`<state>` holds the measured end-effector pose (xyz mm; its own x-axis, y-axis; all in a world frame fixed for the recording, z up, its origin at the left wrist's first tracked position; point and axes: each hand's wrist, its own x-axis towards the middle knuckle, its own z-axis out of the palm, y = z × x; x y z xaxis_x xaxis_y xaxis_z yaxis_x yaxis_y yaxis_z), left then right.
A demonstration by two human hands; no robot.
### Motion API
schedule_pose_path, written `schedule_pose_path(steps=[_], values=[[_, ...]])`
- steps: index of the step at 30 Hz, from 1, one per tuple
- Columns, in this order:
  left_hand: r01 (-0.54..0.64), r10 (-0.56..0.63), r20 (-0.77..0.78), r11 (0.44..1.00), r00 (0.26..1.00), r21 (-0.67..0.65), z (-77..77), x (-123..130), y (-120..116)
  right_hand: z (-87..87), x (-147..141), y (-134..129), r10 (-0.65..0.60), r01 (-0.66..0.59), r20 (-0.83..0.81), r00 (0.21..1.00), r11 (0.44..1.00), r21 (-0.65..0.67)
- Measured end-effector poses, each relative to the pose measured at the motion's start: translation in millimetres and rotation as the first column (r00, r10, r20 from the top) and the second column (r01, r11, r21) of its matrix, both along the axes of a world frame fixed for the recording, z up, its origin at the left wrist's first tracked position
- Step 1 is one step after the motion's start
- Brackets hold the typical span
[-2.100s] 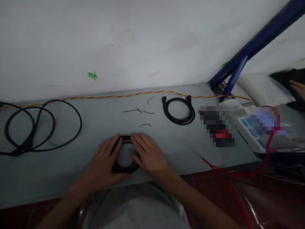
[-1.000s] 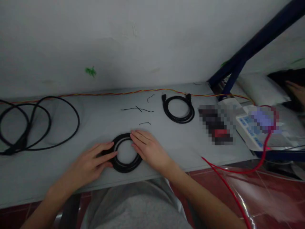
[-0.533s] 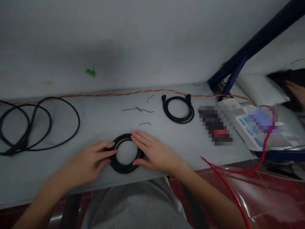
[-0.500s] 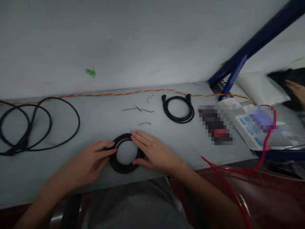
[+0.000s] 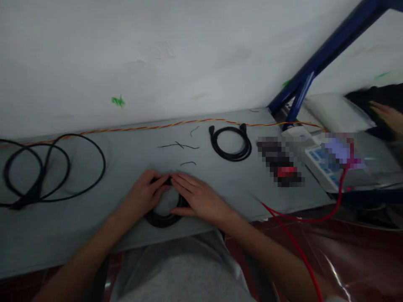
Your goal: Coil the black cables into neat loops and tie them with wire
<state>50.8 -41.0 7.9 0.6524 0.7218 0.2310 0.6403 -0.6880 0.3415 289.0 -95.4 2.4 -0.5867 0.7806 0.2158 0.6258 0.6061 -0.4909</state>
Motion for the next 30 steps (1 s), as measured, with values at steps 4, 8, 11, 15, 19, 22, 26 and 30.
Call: schedule_pose_path(steps=[4,8,11,15,19,22,26,30], values=[[-0.007,0.014,-0.065,0.995,0.998,0.103,-4.8,2.7,-3.8,3.6,-6.6,1.2,-0.063,0.062,-0.062,0.996,0.998,-0.025],[-0.024,0.029,-0.035,0.989,0.999,0.143,-10.7,5.5,-4.8,11.5,-26.5,13.4,-0.198,0.195,-0.065,0.978,0.98,-0.048],[-0.043,0.046,-0.015,0.988,0.999,0.151,-13.6,4.6,-7.0,14.2,-39.6,22.2,-0.261,0.261,0.088,0.961,0.965,0.013],[-0.049,0.051,-0.008,0.985,0.999,0.166,-14.5,3.6,-10.3,16.7,-40.1,24.8,-0.226,0.22,0.184,0.957,0.974,0.05],[-0.044,0.043,0.013,0.986,0.999,0.161,-15.2,3.5,-11.4,21.2,-33.9,24.3,-0.192,0.191,0.141,0.971,0.981,0.019],[-0.031,0.027,0.027,0.985,0.999,0.171,-17.1,3.1,-11.1,24.0,-34.2,25.3,-0.205,0.206,0.158,0.966,0.979,0.01],[-0.011,0.009,0.01,0.985,1.0,0.17,-18.4,1.0,-10.7,26.4,-35.9,27.3,-0.221,0.228,0.169,0.961,0.973,-0.024],[0.012,-0.015,0.017,0.983,1.0,0.181,-17.9,-1.7,-10.4,29.4,-32.5,29.9,-0.227,0.239,0.128,0.966,0.966,-0.093]])
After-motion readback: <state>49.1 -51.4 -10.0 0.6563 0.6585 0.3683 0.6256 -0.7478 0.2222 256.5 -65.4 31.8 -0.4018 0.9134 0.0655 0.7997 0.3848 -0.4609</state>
